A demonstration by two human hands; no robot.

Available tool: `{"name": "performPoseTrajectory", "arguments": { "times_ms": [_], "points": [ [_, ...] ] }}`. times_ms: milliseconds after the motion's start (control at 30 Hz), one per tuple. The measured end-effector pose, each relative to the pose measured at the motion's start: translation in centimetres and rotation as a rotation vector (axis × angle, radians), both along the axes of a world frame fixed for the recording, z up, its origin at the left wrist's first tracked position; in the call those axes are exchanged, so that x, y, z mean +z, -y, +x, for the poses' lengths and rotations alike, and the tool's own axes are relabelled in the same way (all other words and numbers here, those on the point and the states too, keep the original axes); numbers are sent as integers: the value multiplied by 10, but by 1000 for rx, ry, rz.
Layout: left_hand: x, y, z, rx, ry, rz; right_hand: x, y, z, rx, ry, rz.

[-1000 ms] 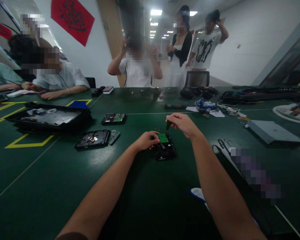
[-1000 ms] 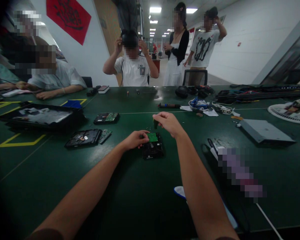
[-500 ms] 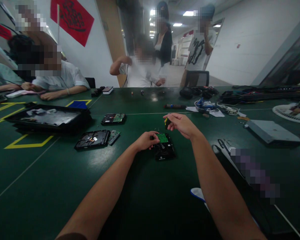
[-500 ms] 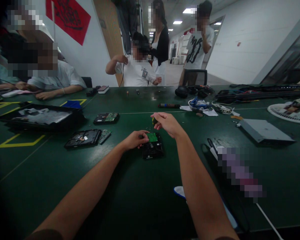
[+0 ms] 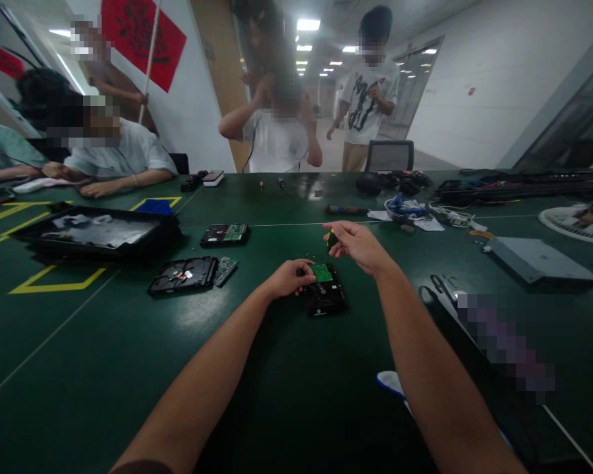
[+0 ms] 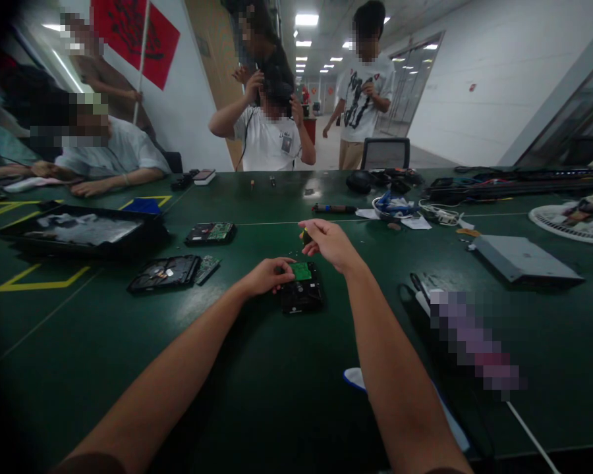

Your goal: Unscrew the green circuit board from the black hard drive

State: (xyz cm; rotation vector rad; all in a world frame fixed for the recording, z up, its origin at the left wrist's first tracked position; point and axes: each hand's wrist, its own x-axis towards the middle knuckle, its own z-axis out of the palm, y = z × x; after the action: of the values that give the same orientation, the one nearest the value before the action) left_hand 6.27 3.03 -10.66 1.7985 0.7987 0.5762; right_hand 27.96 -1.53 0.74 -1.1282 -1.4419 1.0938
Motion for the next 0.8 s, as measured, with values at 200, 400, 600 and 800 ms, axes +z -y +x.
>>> {"name": "performPoseTrajectory", "arguments": {
  "times_ms": [200,400,600,800],
  "points": [
    [3,1,0,-6,-8,8,-1,-3,5,-142,170,94],
    [5,2,1,22,-29,-13,1,-1,-1,-111,111,-16],
    [5,2,0,4,-6,-1,0,0,-2,8,43,24],
    [4,1,1,19,-40,4,-1,-3,3,-148,217,86]
  ]
}}
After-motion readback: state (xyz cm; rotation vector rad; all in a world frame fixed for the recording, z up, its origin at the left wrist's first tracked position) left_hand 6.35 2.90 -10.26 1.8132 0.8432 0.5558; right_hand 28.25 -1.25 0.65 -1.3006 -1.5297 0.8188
